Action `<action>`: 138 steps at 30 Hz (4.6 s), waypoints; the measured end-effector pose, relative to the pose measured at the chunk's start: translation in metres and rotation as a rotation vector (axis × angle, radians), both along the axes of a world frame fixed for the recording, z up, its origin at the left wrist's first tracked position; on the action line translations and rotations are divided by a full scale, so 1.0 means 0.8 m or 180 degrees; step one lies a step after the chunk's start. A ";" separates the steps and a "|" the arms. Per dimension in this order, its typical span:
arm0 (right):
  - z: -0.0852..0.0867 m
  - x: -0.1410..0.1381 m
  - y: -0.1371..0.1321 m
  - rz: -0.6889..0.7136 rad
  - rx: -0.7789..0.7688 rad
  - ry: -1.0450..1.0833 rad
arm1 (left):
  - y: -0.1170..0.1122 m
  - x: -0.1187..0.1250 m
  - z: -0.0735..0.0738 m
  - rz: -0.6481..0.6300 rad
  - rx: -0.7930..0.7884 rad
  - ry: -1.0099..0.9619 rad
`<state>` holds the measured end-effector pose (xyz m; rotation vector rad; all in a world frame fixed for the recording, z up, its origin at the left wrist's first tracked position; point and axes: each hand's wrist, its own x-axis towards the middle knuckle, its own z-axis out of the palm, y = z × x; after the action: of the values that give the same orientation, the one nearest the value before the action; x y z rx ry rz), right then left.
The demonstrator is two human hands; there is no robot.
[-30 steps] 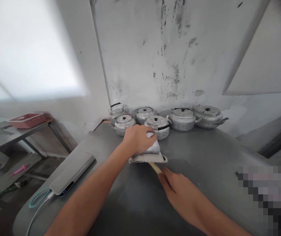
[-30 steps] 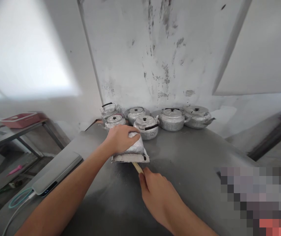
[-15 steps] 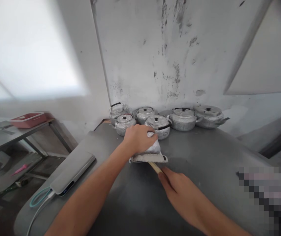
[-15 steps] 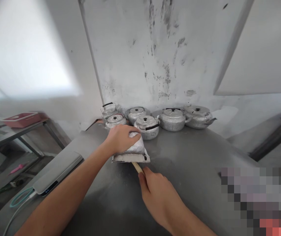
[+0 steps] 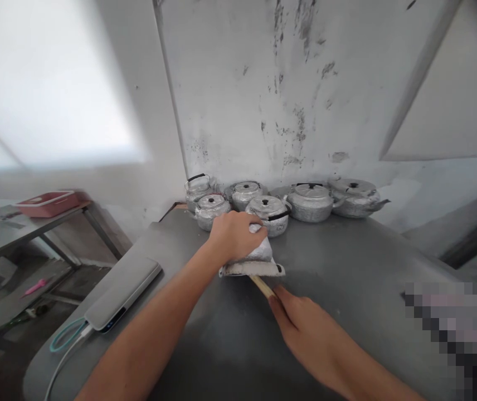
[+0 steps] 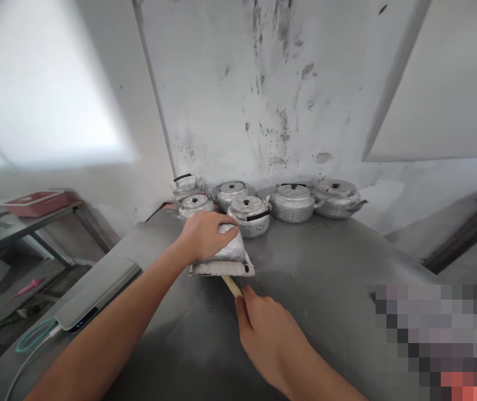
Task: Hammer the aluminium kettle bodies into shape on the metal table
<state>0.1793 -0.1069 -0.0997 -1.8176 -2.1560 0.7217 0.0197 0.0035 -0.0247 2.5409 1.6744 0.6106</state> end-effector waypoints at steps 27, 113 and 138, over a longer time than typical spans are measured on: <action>-0.002 0.002 0.001 -0.0049 0.0048 0.0072 | 0.000 0.000 -0.001 -0.0025 0.0030 0.0003; -0.008 -0.002 -0.008 -0.0201 -0.0201 0.1054 | -0.001 -0.001 0.003 -0.0054 -0.0028 -0.0089; 0.003 -0.002 -0.010 -0.0150 -0.0078 0.1043 | 0.000 0.000 0.000 -0.0048 -0.0002 -0.0075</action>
<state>0.1773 -0.1151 -0.0975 -1.6224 -1.8950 0.9631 0.0195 0.0034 -0.0246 2.5332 1.6463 0.6363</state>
